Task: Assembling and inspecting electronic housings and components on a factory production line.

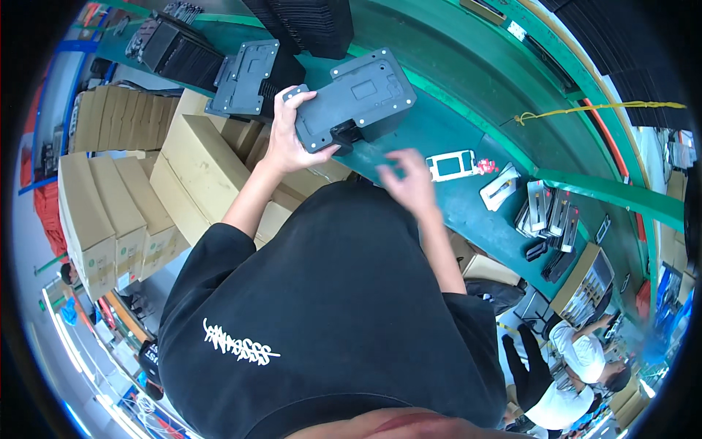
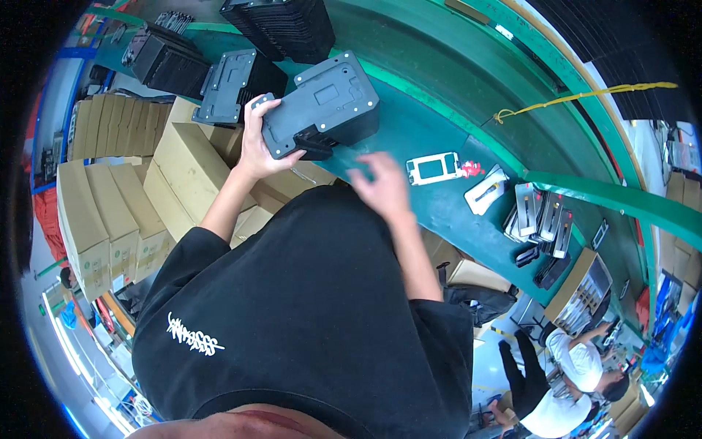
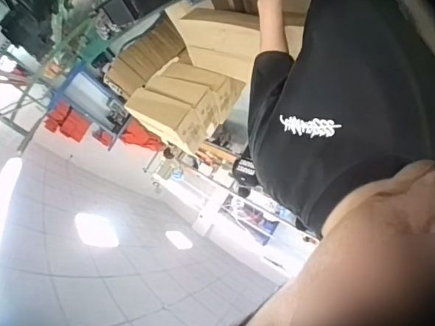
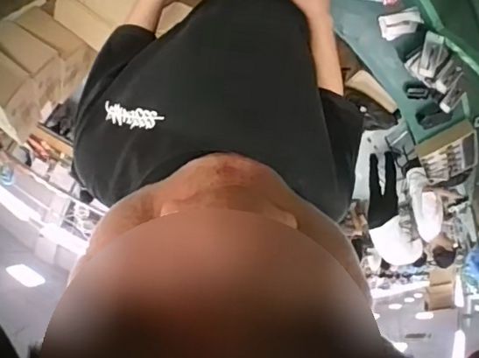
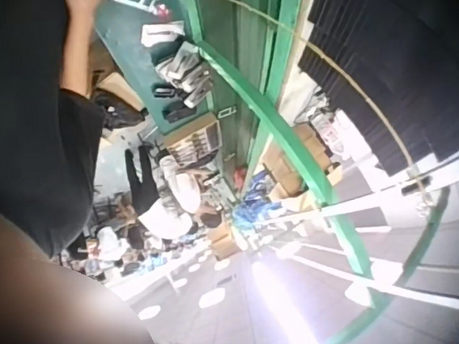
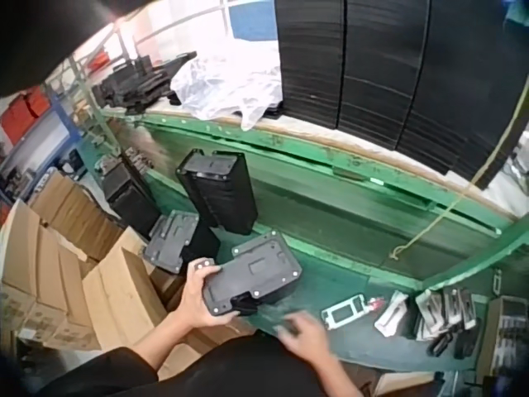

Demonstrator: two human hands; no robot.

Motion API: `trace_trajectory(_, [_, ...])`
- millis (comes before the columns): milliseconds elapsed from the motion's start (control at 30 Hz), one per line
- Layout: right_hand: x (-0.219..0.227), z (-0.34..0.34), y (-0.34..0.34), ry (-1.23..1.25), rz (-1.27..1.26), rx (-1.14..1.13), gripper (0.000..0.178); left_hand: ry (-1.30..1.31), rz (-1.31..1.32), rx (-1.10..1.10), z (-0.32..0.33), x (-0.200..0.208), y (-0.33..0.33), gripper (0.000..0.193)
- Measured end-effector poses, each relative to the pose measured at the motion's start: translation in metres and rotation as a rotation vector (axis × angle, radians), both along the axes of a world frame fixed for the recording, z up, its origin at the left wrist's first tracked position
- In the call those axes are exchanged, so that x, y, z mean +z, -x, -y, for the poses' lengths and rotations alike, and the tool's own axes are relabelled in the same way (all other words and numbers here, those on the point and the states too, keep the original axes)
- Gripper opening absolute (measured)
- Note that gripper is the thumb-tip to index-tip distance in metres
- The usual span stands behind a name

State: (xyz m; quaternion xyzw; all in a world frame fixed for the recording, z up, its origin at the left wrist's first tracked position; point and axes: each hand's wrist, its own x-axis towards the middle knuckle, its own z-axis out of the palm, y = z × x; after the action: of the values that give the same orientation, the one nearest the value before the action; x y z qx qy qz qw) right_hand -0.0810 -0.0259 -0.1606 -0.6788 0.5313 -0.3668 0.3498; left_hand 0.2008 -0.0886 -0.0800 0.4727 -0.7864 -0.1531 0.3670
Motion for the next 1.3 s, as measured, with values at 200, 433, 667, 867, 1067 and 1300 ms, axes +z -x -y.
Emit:
trace_trajectory(200, [0.025,0.018,-0.094,0.271,-0.141,-0.084,0.044,0.047,0.000,0.032,-0.002,0.003,0.010,0.101])
trace_trajectory(433, [0.024,0.002,-0.091,0.245,-0.006,-0.198,0.040,0.081,0.021,0.181,-0.037,0.001,0.044,0.100])
trace_trajectory(667, [0.010,0.007,-0.097,0.306,0.089,-0.214,0.043,0.031,-0.007,0.203,-0.037,0.000,0.038,0.096])
trace_trajectory(867, [0.000,0.007,-0.094,0.314,0.151,-0.206,0.049,-0.028,0.049,0.157,-0.032,0.015,0.034,0.089])
trace_trajectory(1067, [0.009,0.006,-0.085,0.346,0.086,-0.190,0.057,-0.527,-0.500,0.119,0.003,0.047,-0.011,0.072])
trace_trajectory(1300, [0.013,0.001,-0.084,0.250,0.066,-0.152,0.060,-0.831,-0.867,0.356,0.065,-0.033,-0.022,0.062])
